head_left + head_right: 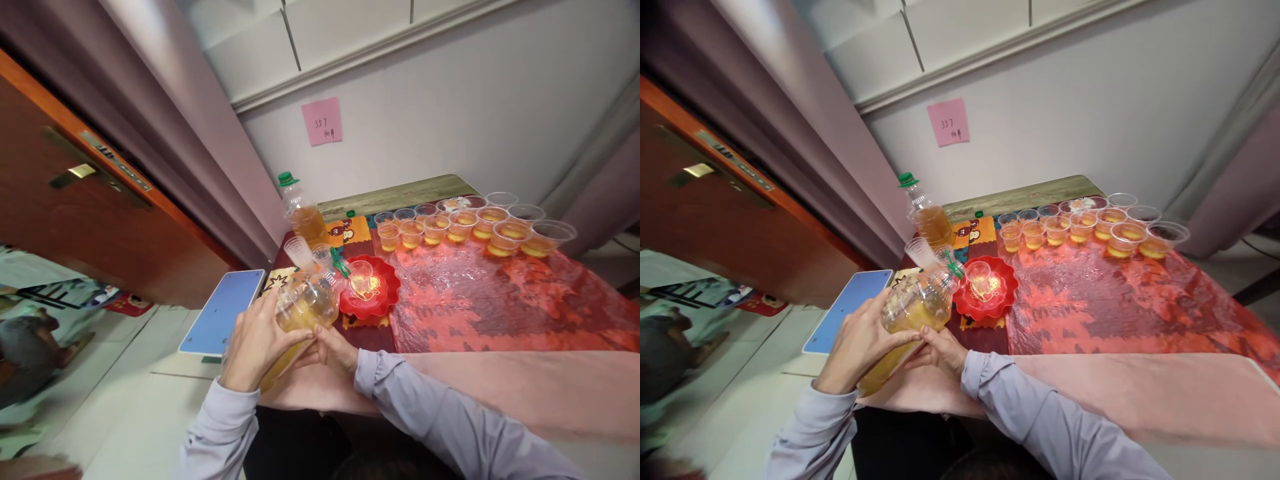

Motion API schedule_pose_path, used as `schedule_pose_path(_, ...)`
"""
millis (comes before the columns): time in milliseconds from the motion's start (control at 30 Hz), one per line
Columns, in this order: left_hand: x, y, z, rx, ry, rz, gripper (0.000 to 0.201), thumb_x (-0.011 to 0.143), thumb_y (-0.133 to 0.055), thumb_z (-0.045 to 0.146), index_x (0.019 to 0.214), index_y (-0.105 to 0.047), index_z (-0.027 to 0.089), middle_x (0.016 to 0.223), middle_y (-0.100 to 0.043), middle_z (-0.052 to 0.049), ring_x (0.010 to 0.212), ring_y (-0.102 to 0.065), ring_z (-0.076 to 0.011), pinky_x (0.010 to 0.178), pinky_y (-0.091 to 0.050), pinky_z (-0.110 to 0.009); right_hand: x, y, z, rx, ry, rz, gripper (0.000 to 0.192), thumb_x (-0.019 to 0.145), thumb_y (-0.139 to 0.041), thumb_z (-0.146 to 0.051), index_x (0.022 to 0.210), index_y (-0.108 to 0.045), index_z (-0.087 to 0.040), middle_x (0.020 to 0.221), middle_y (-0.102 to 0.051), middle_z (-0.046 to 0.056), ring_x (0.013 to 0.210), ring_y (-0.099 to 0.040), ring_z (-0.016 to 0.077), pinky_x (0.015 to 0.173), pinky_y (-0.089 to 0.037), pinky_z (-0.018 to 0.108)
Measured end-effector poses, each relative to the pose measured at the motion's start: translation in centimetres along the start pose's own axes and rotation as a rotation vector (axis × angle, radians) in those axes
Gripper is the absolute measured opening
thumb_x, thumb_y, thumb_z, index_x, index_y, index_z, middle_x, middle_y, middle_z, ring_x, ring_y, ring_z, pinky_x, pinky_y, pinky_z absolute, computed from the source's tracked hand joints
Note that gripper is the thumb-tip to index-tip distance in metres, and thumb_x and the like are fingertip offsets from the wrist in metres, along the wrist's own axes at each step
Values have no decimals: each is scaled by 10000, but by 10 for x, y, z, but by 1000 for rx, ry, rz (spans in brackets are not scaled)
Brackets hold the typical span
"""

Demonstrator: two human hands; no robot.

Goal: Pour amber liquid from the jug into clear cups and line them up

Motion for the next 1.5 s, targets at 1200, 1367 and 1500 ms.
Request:
schedule_pose_path(1200,12,21,31,179,46,-128,765,774,-762,673,1365,-579,222,1235,-742,-148,1213,-682,-390,935,-499,-439,-2,-11,-6,86,-19,-56,889,825,-645,-870,1374,-601,-172,1110,-786,160,1100,-759,331,1036,-540,608)
schedule_pose_path(1367,14,23,32,196,47,-129,796,752,-772,694,1366,-585,224,1243,-746,-160,1207,-685,-391,932,-505,-446,-1,-10,-6,91,-12,-53,899,816,-650,-873,1391,-586,-184,1150,-776,163,1109,-759,337,1006,-565,597)
schedule_pose_path(1500,14,22,31,193,53,-123,807,736,-790,687,1365,-594,220,1226,-748,-159,1191,-692,-392,929,-509,-444,0,-7,-3,94,-11,-40,906,812,-656,-871,1391,-575,-179,1147,-775,166,1091,-765,341,993,-571,603)
Point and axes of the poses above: each hand's wrist, its own x-axis towards the middle knuckle, its own y-axis out of the back of the hand, z = x × y, the point moved 8 cm from there along x, towards the middle knuckle
